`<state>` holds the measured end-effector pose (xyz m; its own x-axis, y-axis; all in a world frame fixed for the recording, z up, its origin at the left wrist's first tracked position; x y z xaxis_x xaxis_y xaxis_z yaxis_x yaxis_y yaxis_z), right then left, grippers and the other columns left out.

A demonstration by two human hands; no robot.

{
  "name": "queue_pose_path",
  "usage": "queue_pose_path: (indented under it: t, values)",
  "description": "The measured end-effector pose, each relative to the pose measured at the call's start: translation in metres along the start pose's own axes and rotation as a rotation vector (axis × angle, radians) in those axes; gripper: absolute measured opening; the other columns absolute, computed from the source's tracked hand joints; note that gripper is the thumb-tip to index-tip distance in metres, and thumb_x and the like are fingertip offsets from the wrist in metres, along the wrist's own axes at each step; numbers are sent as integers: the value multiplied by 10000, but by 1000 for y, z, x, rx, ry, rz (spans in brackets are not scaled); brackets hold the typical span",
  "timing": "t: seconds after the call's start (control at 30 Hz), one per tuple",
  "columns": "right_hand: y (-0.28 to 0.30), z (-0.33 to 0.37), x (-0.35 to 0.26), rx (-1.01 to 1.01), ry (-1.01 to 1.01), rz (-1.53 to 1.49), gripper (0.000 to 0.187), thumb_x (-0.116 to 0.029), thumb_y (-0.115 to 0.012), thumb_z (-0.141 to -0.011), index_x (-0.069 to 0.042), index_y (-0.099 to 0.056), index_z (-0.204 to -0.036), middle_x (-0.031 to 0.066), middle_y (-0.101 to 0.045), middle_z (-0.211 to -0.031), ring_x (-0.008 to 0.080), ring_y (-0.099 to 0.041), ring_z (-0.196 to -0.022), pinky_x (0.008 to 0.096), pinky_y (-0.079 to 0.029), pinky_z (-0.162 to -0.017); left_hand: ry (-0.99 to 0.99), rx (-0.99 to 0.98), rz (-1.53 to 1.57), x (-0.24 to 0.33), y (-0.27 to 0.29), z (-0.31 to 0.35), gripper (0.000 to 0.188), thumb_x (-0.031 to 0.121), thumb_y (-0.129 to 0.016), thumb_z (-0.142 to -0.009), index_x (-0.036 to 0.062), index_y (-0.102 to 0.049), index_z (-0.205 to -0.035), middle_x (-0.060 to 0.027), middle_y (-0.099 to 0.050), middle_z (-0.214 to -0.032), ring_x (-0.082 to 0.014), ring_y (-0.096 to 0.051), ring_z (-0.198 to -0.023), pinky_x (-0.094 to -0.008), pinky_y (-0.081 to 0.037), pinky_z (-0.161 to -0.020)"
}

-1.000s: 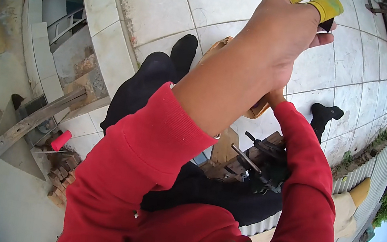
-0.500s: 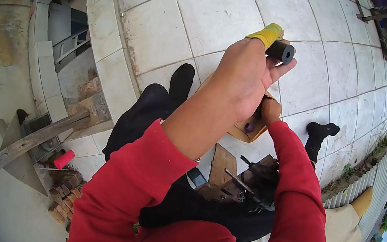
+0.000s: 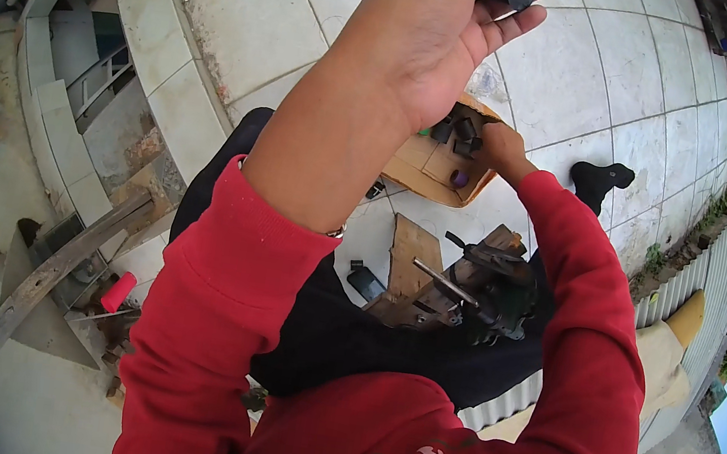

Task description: The recorder is sitting on a tiled roof or terrace, taking small plastic or rubber components from a cardboard box and a pile on the floor, and assembling them onto a green metal fixture or vice.

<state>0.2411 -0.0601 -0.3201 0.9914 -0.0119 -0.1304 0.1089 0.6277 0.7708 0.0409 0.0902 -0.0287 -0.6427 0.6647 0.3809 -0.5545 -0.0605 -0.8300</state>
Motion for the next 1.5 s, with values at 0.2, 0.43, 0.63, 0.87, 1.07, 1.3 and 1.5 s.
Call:
queue_pose_path:
  t: [0.2, 0.43, 0.63, 0.87, 1.07, 1.3, 1.5]
  values:
    - [86, 57, -20, -126, 54, -586, 367, -178, -877, -788, 17, -679, -1027, 130, -761, -958, 244, -751, -912, 351, -586, -817, -48, 40, -30, 13, 2, 1, 176, 150, -551, -1106, 0, -598, -1187, -70, -607, -1068, -173, -611, -982, -351, -565, -953]
    - [185, 163, -125, -417, 334, -1014, 352, -5, -810, -892, -12, -642, -1201, 75, -746, -1084, 113, -731, -939, 276, -582, -857, -150, 25, -67, 32, 0, 5, 134, 146, -576, -1080, 24, -629, -1097, -57, -627, -974, -159, -625, -882, -323, -589, -841]
    - [180, 181, -170, -537, 332, -984, 463, 35, -786, -904, -28, -696, -1354, 66, -718, -1242, 144, -711, -1014, 295, -595, -926, -198, 19, 13, 42, -5, 4, 134, 138, -573, -1072, 20, -636, -1082, -57, -627, -966, -154, -624, -866, -316, -596, -819]
    - [184, 180, -187, -589, 436, -787, 472, -3, -787, -920, -85, -697, -1376, 63, -709, -1267, 147, -674, -1134, 304, -600, -938, -234, 36, 31, 61, 2, 11, 136, 131, -559, -1072, 22, -638, -1094, -61, -628, -968, -156, -624, -842, -321, -601, -797]
    - [176, 181, -195, -702, 548, -742, 411, -125, -832, -914, -71, -720, -1306, 40, -759, -1138, 132, -678, -1002, 321, -570, -883, -269, 34, 59, 69, 6, 10, 135, 128, -554, -1072, 22, -637, -1086, -61, -628, -945, -156, -625, -834, -324, -602, -799]
    - [164, 191, -179, -588, 379, -825, 358, -169, -823, -935, -25, -735, -1251, 95, -766, -1045, 148, -701, -961, 326, -573, -875, -256, 33, 63, 66, 4, 6, 130, 119, -550, -1069, 17, -628, -1087, -65, -627, -936, -162, -629, -821, -331, -603, -790]
    - [156, 206, -169, -512, 171, -911, 426, -197, -840, -927, 27, -713, -1265, 105, -769, -1054, 138, -704, -989, 335, -573, -885, -226, 33, 48, 53, 3, -6, 143, 115, -546, -1070, -1, -626, -1093, -78, -628, -958, -175, -633, -838, -339, -608, -788]
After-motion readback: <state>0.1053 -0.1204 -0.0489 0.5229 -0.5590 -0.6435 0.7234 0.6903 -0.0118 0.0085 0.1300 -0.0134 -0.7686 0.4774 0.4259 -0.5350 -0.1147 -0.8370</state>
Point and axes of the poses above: each hand's wrist, its own z-axis away from the middle knuckle, its own y-axis out of the back of the hand, x = y × z, the point moved 6 cm from there along -z, towards the middle knuckle
